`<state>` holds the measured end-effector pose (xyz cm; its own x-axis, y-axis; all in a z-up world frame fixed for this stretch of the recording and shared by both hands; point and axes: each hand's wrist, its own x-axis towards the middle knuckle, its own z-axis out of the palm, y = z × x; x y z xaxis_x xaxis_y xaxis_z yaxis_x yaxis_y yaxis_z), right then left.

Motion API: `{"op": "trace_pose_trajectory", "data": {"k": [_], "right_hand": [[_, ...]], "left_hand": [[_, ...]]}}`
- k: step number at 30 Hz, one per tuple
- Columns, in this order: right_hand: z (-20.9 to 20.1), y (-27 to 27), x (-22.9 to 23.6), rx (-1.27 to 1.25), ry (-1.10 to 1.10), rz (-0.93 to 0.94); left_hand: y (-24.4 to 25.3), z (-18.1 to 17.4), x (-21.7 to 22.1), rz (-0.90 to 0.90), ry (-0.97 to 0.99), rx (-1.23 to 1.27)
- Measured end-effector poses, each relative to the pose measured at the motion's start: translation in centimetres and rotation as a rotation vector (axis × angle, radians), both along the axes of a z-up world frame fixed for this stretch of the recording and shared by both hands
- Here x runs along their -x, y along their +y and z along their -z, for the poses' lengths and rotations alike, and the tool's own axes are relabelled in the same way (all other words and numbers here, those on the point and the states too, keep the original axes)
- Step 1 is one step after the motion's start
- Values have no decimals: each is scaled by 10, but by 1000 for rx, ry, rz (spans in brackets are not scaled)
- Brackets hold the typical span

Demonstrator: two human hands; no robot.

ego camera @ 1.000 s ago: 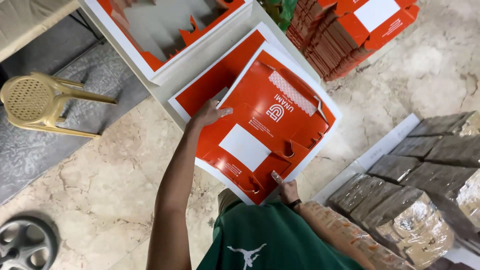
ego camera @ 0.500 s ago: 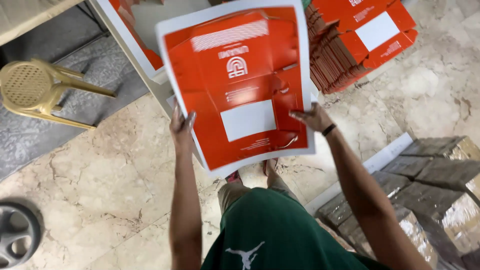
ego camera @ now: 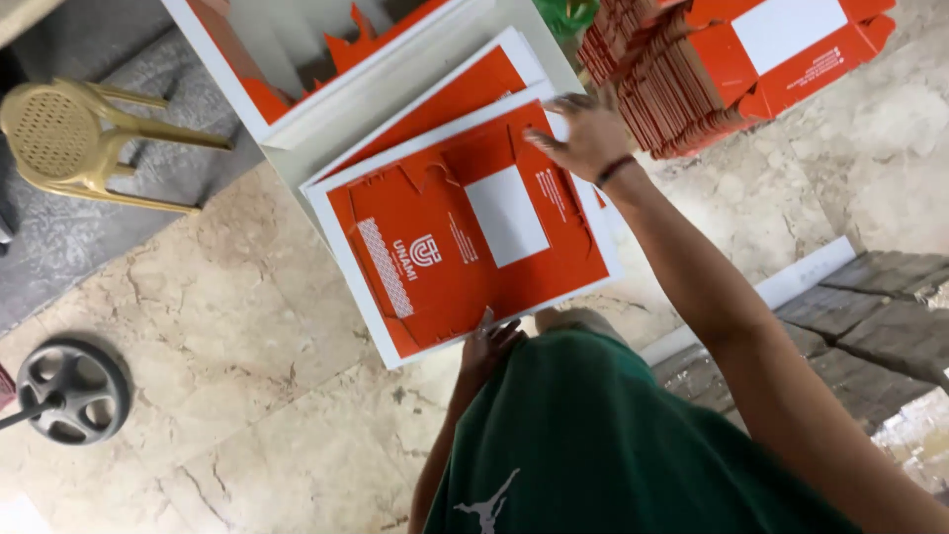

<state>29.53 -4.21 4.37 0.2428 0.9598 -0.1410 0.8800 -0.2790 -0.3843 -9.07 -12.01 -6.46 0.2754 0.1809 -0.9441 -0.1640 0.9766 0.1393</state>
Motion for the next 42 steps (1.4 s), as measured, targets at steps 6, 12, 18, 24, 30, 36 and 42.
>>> {"op": "trace_pose_trajectory", "data": {"k": [6, 12, 18, 24, 30, 36, 42], "right_hand": [[110, -185, -11, 131, 105, 734], [88, -187, 25, 271, 1107, 980], [65, -107, -14, 505, 1097, 671], [55, -45, -12, 685, 446, 159], [113, -82, -13, 230, 449, 156], [67, -63, -20, 414, 1127, 403], [69, -133, -29, 546, 1121, 670]], "left_hand": [[14, -87, -1, 398, -31, -118], [45, -91, -62, 1257, -89, -953], [96, -79, -178, 1627, 274, -1340], [96, -41, -236, 1860, 319, -1293], [89, -48, -257, 2022, 573, -1236], [94, -66, -260, 1968, 615, -1242], [114, -38, -238, 1933, 393, -1214]]}}
